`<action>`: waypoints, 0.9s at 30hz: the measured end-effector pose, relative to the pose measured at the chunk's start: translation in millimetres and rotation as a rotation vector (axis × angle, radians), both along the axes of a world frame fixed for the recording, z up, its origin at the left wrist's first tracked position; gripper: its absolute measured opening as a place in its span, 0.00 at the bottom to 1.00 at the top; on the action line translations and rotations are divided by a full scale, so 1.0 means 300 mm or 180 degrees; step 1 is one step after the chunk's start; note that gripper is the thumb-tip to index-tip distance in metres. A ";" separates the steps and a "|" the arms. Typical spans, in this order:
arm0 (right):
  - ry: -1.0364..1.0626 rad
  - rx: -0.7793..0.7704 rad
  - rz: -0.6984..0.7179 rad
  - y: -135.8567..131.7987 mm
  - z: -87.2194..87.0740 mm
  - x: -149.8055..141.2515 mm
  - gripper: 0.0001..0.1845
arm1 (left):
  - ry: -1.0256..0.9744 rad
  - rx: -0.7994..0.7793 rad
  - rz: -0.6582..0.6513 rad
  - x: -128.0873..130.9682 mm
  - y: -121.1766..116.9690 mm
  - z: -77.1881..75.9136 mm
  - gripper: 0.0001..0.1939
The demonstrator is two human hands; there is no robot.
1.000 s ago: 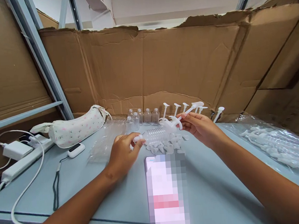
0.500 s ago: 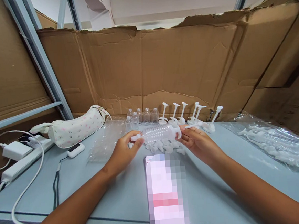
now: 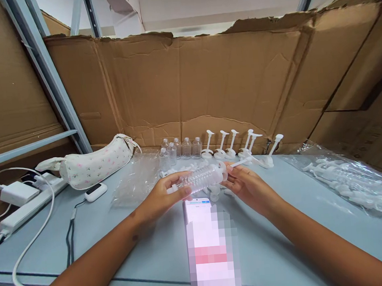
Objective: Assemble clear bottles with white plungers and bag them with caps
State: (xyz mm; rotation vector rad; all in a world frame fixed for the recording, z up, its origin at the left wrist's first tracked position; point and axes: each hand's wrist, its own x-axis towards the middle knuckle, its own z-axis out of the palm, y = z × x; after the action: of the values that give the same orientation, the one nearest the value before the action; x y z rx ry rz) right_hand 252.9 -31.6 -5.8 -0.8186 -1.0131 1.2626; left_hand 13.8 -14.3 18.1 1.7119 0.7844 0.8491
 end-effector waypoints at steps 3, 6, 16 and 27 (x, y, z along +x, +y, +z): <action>0.0026 -0.0016 -0.0081 -0.007 -0.001 -0.011 0.09 | 0.0089 0.0276 0.0059 -0.003 -0.005 -0.003 0.26; 0.0033 -0.0068 -0.0123 -0.008 -0.011 -0.018 0.10 | 0.0265 0.0468 0.0081 -0.006 -0.006 -0.005 0.26; 0.0235 -0.0035 0.0066 -0.018 -0.002 -0.018 0.09 | 0.0201 0.0218 0.0051 -0.016 -0.001 0.003 0.26; 0.0129 -0.0255 0.0128 -0.009 -0.021 -0.018 0.10 | 0.1110 0.2788 -0.0025 -0.021 0.002 -0.049 0.24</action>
State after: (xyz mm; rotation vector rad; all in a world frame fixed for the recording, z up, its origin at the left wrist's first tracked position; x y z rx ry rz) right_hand 247.6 -34.5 -12.3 -0.8344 -0.9557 1.3561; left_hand 7.3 -13.6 3.4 2.6880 0.6642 0.9757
